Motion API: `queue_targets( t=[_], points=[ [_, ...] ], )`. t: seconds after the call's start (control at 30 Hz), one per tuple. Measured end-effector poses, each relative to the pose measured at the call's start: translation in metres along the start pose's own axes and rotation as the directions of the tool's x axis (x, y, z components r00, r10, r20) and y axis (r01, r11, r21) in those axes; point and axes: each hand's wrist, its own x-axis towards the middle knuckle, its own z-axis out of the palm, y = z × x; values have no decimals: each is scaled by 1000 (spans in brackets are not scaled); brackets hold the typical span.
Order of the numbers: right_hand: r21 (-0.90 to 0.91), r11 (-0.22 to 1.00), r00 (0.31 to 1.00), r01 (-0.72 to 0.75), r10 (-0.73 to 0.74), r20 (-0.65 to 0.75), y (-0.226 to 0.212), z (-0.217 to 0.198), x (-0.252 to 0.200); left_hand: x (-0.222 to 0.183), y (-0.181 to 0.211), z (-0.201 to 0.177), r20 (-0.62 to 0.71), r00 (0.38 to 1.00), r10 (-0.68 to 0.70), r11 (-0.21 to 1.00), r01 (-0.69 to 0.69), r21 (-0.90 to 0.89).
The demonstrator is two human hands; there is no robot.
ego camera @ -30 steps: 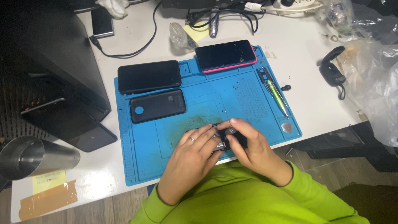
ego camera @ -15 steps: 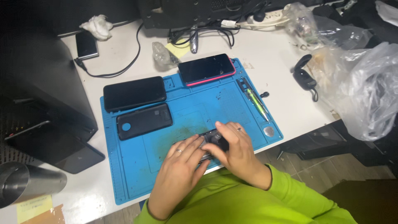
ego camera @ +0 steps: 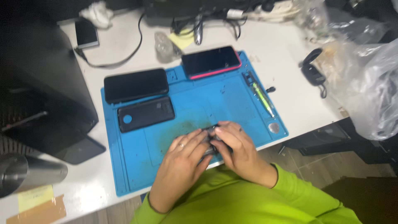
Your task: The person uses a screwdriver to remove screws from the back of a disassembled smartphone placed on a blue mat. The person repeatedly tightens and loosens screws around the camera module and battery area while handling the phone and tools.
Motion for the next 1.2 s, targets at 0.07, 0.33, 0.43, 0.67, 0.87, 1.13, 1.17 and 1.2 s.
queue_targets(
  t=[0.07, 0.33, 0.43, 0.67, 0.87, 1.13, 1.17, 1.2],
  points=[
    [-42, 997, 997, -70, 72, 39, 8, 4, -5, -1, 3, -1, 6, 1000, -23, 1000, 23, -10],
    [290, 731, 772, -618, 634, 46, 15, -55, 77, 0, 2, -1, 59, 997, -49, 998, 51, -29],
    [235, 754, 787, -613, 608, 103, 32, -54, 90, 1, 3, -1, 82, 994, -71, 997, 73, -30],
    [265, 692, 740, -672, 613, 276, 66, -18, 82, 2, 1, -3, 34, 998, -46, 997, 48, -57],
    [195, 710, 733, -676, 622, 275, 70, -14, 77, 1, 1, 0, 40, 998, -38, 998, 40, -45],
    [108, 711, 711, -695, 659, 245, 72, -14, 75, 2, 2, -3, 57, 997, -42, 998, 44, -46],
    [117, 715, 718, -689, 652, 242, 73, -14, 74, 2, 2, -3, 63, 997, -45, 998, 48, -51],
    [125, 720, 725, -683, 646, 240, 73, -13, 74, 2, 2, -4, 69, 996, -50, 997, 53, -56]
  ],
)
